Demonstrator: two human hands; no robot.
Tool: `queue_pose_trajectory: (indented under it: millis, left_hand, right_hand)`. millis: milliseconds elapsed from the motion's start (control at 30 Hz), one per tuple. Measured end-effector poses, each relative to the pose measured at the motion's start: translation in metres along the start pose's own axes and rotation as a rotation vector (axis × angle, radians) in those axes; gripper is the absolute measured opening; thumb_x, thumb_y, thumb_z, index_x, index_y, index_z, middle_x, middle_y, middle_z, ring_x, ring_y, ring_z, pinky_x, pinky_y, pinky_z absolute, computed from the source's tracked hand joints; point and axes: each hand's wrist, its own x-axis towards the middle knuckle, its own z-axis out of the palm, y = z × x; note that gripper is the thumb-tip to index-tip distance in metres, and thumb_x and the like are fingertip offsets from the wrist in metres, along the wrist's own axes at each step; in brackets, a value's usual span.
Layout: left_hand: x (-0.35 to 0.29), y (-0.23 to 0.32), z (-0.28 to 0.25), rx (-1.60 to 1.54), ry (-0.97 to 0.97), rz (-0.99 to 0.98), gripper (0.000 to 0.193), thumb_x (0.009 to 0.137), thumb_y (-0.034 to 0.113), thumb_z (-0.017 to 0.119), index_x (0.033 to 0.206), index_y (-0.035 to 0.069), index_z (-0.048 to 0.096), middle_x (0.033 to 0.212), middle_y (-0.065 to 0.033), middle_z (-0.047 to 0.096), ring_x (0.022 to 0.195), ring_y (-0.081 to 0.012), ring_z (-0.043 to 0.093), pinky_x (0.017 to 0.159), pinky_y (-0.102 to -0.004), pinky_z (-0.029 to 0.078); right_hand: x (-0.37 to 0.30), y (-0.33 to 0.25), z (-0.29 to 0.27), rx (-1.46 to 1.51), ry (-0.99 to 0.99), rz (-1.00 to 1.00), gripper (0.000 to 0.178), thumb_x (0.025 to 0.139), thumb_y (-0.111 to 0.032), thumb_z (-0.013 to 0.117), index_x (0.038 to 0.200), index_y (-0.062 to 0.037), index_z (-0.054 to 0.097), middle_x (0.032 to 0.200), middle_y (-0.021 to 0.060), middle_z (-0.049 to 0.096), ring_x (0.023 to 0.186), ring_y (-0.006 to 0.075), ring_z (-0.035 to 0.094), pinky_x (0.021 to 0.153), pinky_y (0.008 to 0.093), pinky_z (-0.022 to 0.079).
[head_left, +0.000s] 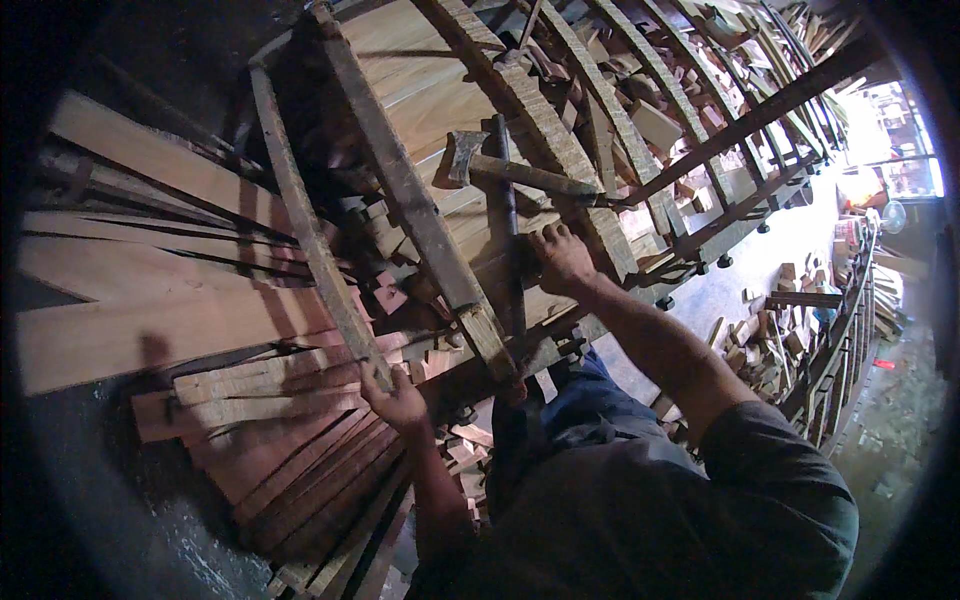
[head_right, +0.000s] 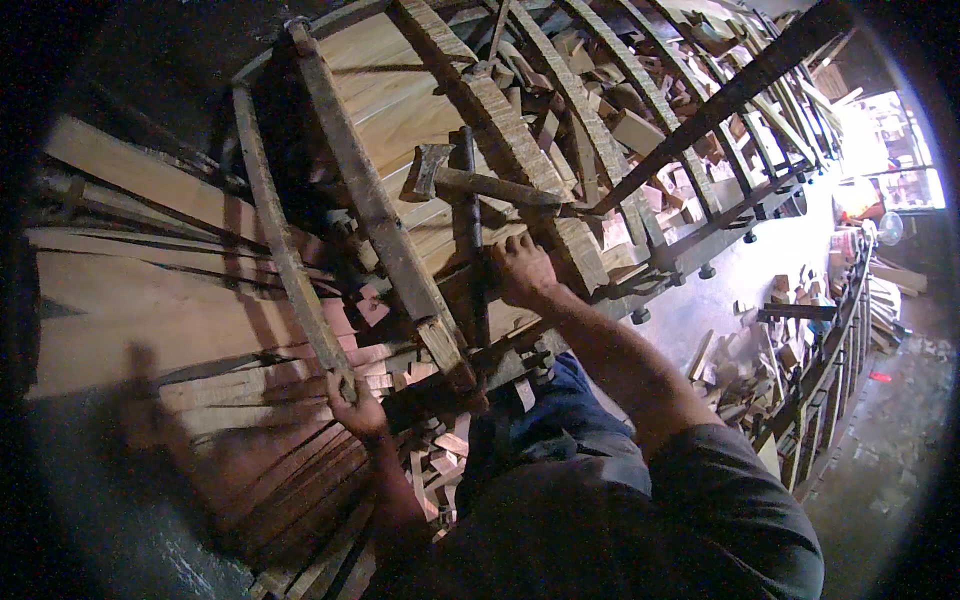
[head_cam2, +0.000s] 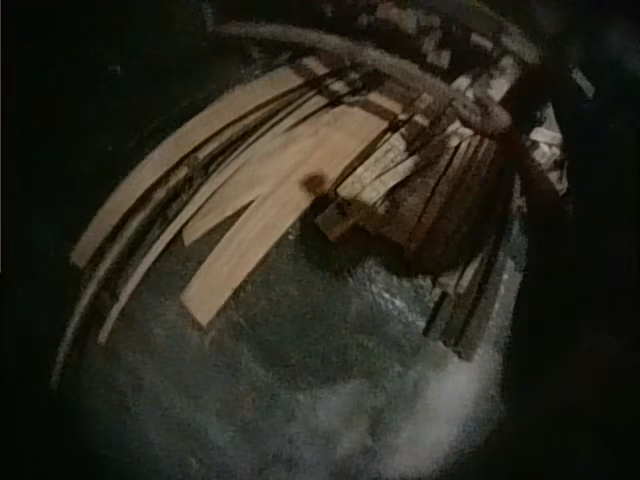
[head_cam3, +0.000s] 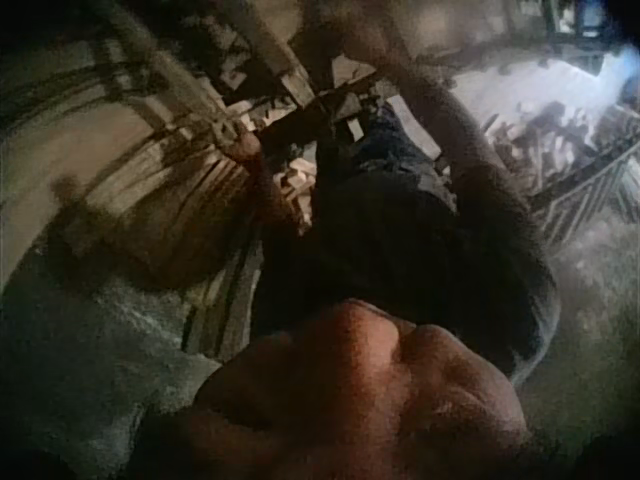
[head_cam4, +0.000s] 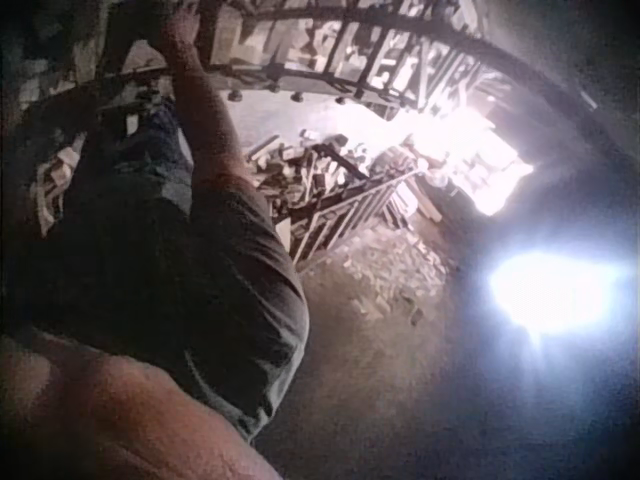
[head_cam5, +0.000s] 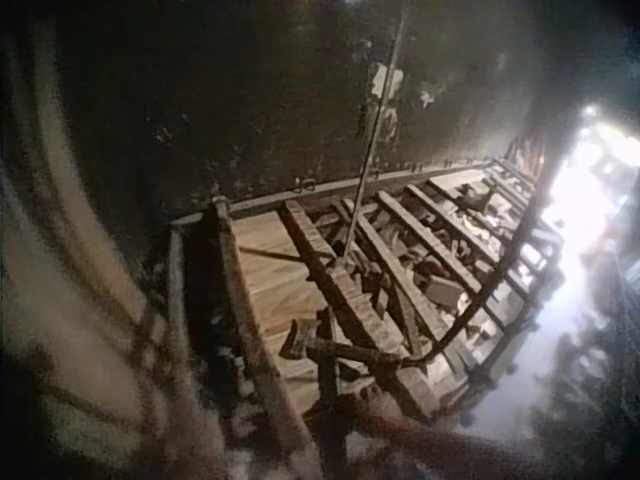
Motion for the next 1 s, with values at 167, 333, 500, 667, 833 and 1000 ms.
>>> queue_pose_trajectory:
  millis: [167, 333, 500, 667, 833, 1000]
  left_hand:
    - [-0.041, 0.038, -0.015, -0.119, -0.106, 0.08, 0.042, 0.091, 0.01, 0.066, 0.13, -0.003, 0.056, 0.122, -0.023, 0.058, 0.111, -0.0325, 0.059, 0.098, -0.042, 0.048]
    - [-0.053, 0.088, 0.009, -0.166, -0.307, 0.302, 0.043, 0.088, 0.006, 0.067, 0.129, -0.001, 0.056, 0.125, -0.0208, 0.06, 0.119, -0.031, 0.057, 0.103, -0.0407, 0.044]
    - [-0.067, 0.155, 0.067, -0.17, -0.521, 0.675, 0.066, 0.088, 0.014, 0.07, 0.145, 0.002, 0.04, 0.143, -0.0219, 0.047, 0.134, -0.0349, 0.045, 0.111, -0.0458, 0.036]
    - [-0.094, 0.214, 0.078, -0.011, -0.597, 1.039, 0.081, 0.09, 0.032, 0.067, 0.152, 0.008, 0.022, 0.154, -0.0237, 0.03, 0.14, -0.0472, 0.032, 0.115, -0.0546, 0.028]
    - [-0.133, 0.22, 0.049, 0.19, -0.861, 0.774, 0.045, 0.082, 0.028, 0.073, 0.118, 0.003, 0.064, 0.104, -0.0168, 0.07, 0.103, -0.0367, 0.066, 0.092, -0.043, 0.049]
    - [-0.216, 0.162, 0.034, 0.316, -1.157, 0.476, 0.028, 0.079, 0.022, 0.078, 0.101, 0.007, 0.072, 0.088, -0.0167, 0.072, 0.085, -0.0367, 0.07, 0.072, -0.037, 0.055]
  right_hand:
    - [-0.005, 0.025, -0.052, 0.073, 0.012, -0.026, 0.038, 0.063, -0.006, 0.07, 0.1, -0.0055, 0.06, 0.109, 0.0184, 0.059, 0.107, 0.0385, 0.059, 0.085, 0.0472, 0.053]
    - [-0.038, 0.031, -0.14, 0.643, -0.147, -0.099, 0.061, 0.054, -0.005, 0.073, 0.114, -0.0023, 0.062, 0.09, 0.0131, 0.068, 0.084, 0.0301, 0.067, 0.069, 0.0407, 0.053]
    - [-0.125, 0.016, -0.158, 1.404, -0.015, 0.136, 0.044, 0.071, -0.013, 0.076, 0.112, -0.0028, 0.065, 0.085, 0.0068, 0.067, 0.072, 0.0157, 0.065, 0.063, 0.0288, 0.052]
    - [-0.218, 0.054, -0.159, 1.597, 0.088, -0.51, 0.079, 0.065, -0.066, 0.08, 0.098, 0.0038, 0.063, 0.078, 0.0127, 0.067, 0.064, 0.0233, 0.066, 0.057, 0.0353, 0.053]
    - [-0.312, 0.087, -0.142, 2.087, 0.104, -0.246, 0.072, 0.067, -0.058, 0.074, 0.096, 0.007, 0.063, 0.076, 0.0193, 0.063, 0.051, 0.0258, 0.058, 0.044, 0.0366, 0.044]
    - [-0.358, 0.143, -0.063, 2.315, -0.116, -0.33, 0.075, 0.062, -0.029, 0.07, 0.125, 0.0096, 0.055, 0.11, 0.027, 0.063, 0.089, 0.0382, 0.063, 0.075, 0.0438, 0.052]
